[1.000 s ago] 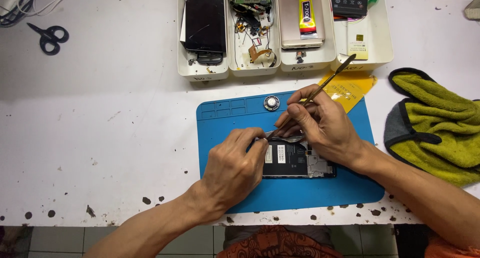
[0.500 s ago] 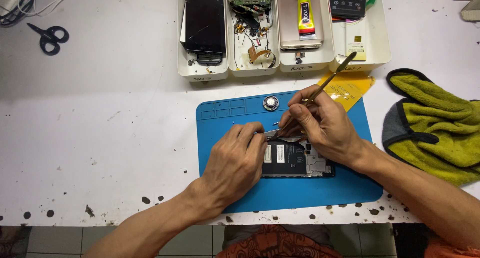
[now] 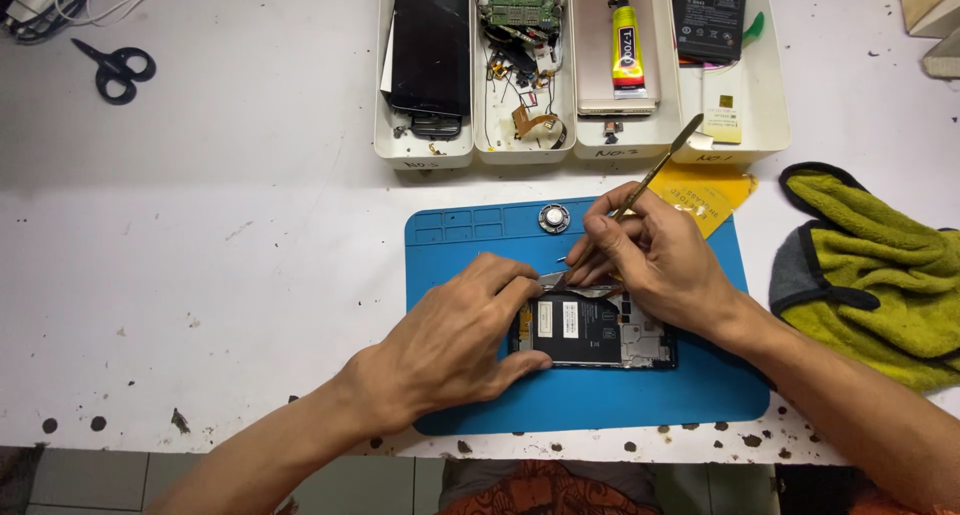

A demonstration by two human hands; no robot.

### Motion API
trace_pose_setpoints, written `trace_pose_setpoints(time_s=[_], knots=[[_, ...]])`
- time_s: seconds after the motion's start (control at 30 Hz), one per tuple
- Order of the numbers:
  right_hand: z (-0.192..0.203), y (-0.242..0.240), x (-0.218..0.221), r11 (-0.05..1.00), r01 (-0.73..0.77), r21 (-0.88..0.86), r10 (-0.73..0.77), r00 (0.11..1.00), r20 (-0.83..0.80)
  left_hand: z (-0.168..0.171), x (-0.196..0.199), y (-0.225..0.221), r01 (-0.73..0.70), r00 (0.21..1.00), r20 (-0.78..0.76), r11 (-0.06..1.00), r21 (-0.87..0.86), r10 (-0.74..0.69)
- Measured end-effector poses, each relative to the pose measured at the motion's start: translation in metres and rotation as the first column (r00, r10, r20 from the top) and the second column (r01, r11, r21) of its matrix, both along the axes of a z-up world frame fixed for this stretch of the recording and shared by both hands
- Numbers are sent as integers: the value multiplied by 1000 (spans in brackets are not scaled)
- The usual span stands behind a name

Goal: Using a thin metal tool to scrape adhesive and pry components from the internal frame of a disassembled smartphone.

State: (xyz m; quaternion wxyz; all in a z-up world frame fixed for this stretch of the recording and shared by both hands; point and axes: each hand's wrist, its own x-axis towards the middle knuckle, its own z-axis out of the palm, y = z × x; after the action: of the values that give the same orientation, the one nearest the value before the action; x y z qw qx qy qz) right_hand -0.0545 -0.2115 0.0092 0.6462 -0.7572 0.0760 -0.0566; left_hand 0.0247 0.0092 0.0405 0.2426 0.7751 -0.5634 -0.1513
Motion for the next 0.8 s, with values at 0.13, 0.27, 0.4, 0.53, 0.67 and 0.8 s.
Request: trace_pose_setpoints(time_s=[0.13, 0.27, 0.4, 0.53, 0.67, 0.8], knots=[[6, 0, 1, 999, -52, 8, 53, 988, -142, -12, 1, 5, 104, 992, 70, 994, 17, -105], [2, 1, 1, 999, -43, 29, 47, 985, -164, -16, -2, 6, 111, 985, 127, 993, 45, -116], [-15, -6, -7, 990, -77, 114, 84, 995, -60, -18, -7, 10, 96, 991, 100, 992, -84, -87], [-25, -10, -13, 977, -146, 156, 139, 989, 58, -21, -10, 13, 80, 993, 94, 991, -110, -70], [-27, -12, -16, 967, -244, 70, 226, 953, 204, -22, -11, 14, 70, 995, 84, 991, -116, -60], [-34, -17, -19, 954, -300, 4, 286, 911, 296, -22, -11, 14, 59, 996, 74, 991, -122, -50]])
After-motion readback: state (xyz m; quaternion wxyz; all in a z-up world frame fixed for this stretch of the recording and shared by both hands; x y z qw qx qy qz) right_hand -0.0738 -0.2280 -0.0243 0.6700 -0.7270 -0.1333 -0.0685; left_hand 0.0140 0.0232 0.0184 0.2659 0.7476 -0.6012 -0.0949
